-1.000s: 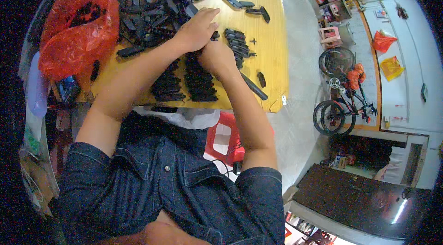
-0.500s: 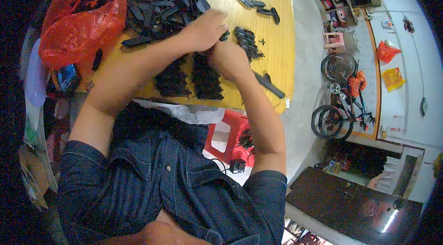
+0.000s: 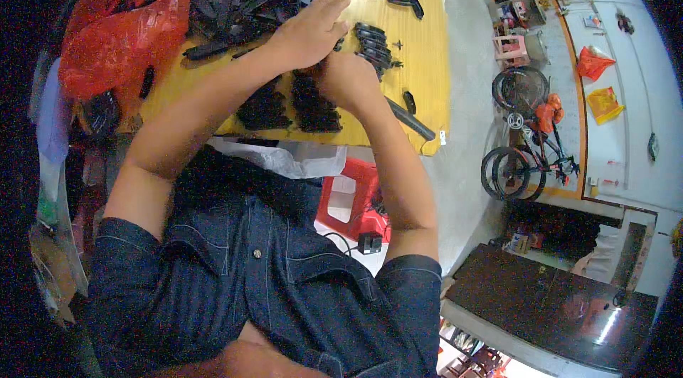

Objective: The person assembles small plastic components by hand, then sorts the assembled components into a plastic container.

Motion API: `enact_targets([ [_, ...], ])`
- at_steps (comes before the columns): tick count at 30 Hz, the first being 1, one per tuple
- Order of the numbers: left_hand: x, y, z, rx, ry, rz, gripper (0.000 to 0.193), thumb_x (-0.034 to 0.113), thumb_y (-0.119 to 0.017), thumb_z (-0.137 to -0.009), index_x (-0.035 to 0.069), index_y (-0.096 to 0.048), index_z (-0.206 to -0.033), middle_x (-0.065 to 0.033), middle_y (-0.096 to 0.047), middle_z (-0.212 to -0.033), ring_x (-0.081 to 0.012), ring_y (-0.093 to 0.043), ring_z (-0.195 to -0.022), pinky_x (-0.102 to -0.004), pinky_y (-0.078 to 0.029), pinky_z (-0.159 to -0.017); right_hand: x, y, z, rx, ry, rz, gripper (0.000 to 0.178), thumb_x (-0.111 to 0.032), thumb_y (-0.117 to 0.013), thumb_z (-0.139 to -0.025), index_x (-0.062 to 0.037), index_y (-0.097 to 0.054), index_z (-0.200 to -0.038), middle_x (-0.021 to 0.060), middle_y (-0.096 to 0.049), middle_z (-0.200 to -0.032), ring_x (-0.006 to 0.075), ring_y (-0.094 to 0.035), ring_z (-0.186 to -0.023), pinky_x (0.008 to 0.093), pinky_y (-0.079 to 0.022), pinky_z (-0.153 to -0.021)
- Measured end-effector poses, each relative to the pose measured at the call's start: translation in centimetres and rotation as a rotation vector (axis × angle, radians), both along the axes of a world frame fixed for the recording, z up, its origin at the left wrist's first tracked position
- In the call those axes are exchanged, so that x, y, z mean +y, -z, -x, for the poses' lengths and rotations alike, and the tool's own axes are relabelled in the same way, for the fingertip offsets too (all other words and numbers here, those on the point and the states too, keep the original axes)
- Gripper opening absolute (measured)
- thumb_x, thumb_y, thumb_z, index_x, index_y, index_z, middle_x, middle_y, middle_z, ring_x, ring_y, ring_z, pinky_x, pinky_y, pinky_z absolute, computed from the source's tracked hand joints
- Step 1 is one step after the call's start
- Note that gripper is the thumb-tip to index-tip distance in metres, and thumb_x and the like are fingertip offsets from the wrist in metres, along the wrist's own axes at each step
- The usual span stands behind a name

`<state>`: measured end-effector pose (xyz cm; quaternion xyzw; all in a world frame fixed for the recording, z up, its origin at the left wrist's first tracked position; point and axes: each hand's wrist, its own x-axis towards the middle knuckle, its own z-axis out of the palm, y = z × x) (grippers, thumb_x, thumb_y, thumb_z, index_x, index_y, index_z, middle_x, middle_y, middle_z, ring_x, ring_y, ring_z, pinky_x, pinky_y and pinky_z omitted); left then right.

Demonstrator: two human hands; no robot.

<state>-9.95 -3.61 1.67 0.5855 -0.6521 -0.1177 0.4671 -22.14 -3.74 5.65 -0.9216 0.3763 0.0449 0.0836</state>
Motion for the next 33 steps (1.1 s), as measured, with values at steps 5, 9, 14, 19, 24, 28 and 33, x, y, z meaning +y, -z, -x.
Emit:
enact_targets([
  [5, 0.2, 2.4, 1.2, 0.095, -0.034, -0.041, 0.043, 0.023, -0.044, -0.087, -0.004, -0.044, -0.121, -0.0228, -0.047, -0.121, -0.0348, -0.041, -0.117, -0.0388, -0.031, -0.1, 0.1, 2.2, 0.5, 0.069, 0.053, -0.019, 0.022, -0.02, -0.049, -0.077, -0.0042, -0.065, -0.079, 0.0202, -0.063, -0.076, 0.0374, -0.062, -0.071, 0.046, -0.049, -0.066],
  [9, 0.5, 2.6, 1.2, 0.113, -0.044, 0.002, 0.044, 0.022, -0.045, -0.086, -0.004, -0.042, -0.122, -0.0224, -0.046, -0.121, -0.0347, -0.041, -0.117, -0.0385, -0.031, -0.1, 0.2, 2.3, 0.4, 0.1, 0.065, -0.016, 0.02, -0.018, -0.052, -0.075, -0.0042, -0.065, -0.078, 0.0202, -0.063, -0.077, 0.037, -0.062, -0.073, 0.0448, -0.049, -0.067],
  [14, 0.3, 1.1, 0.5, 0.038, -0.031, -0.048, 0.046, 0.022, -0.045, -0.086, -0.005, -0.04, -0.123, -0.0219, -0.044, -0.124, -0.0346, -0.04, -0.118, -0.0379, -0.03, -0.101, 0.2, 1.2, 0.3, 0.06, 0.032, -0.023, 0.022, -0.02, -0.051, -0.078, -0.0038, -0.065, -0.08, 0.0205, -0.063, -0.077, 0.0369, -0.062, -0.073, 0.0452, -0.049, -0.067],
  [19, 1.6, -0.1, 0.7, 0.023, 0.013, -0.145, 0.048, 0.023, -0.046, -0.086, -0.006, -0.04, -0.123, -0.0224, -0.043, -0.125, -0.0344, -0.038, -0.119, -0.0381, -0.028, -0.103, 0.3, 1.1, 1.0, 0.038, -0.043, -0.026, 0.023, -0.021, -0.051, -0.078, -0.0034, -0.064, -0.075, 0.0206, -0.063, -0.076, 0.0371, -0.061, -0.071, 0.0462, -0.049, -0.065],
  [24, 1.3, 2.3, 2.5, 0.099, -0.038, 0.061, 0.043, 0.019, -0.047, -0.086, -0.006, -0.041, -0.122, -0.0231, -0.045, -0.123, -0.0353, -0.04, -0.118, -0.038, -0.03, -0.101, 1.4, 2.6, 1.6, 0.044, 0.062, -0.043, 0.022, -0.02, -0.051, -0.076, -0.0026, -0.064, -0.074, 0.0202, -0.063, -0.075, 0.0369, -0.061, -0.07, 0.0462, -0.049, -0.065],
  [28, 1.2, 2.7, 2.2, 0.095, -0.025, 0.045, 0.044, 0.018, -0.048, -0.086, -0.005, -0.04, -0.123, -0.0227, -0.044, -0.124, -0.0354, -0.04, -0.119, -0.0388, -0.029, -0.102, 1.2, 3.4, 1.8, -0.001, 0.032, -0.01, 0.026, -0.025, -0.051, -0.079, -0.0028, -0.064, -0.075, 0.0203, -0.063, -0.076, 0.037, -0.061, -0.07, 0.046, -0.049, -0.065],
  [33, 1.2, 2.3, 1.9, 0.014, -0.113, 0.004, 0.044, 0.02, -0.047, -0.086, -0.004, -0.042, -0.122, -0.0228, -0.044, -0.125, -0.036, -0.04, -0.118, -0.0391, -0.03, -0.102, 0.9, 2.1, 1.4, -0.016, 0.025, -0.019, 0.036, -0.036, -0.05, -0.083, -0.0033, -0.064, -0.079, 0.0196, -0.063, -0.077, 0.0377, -0.061, -0.071, 0.0462, -0.049, -0.066],
])
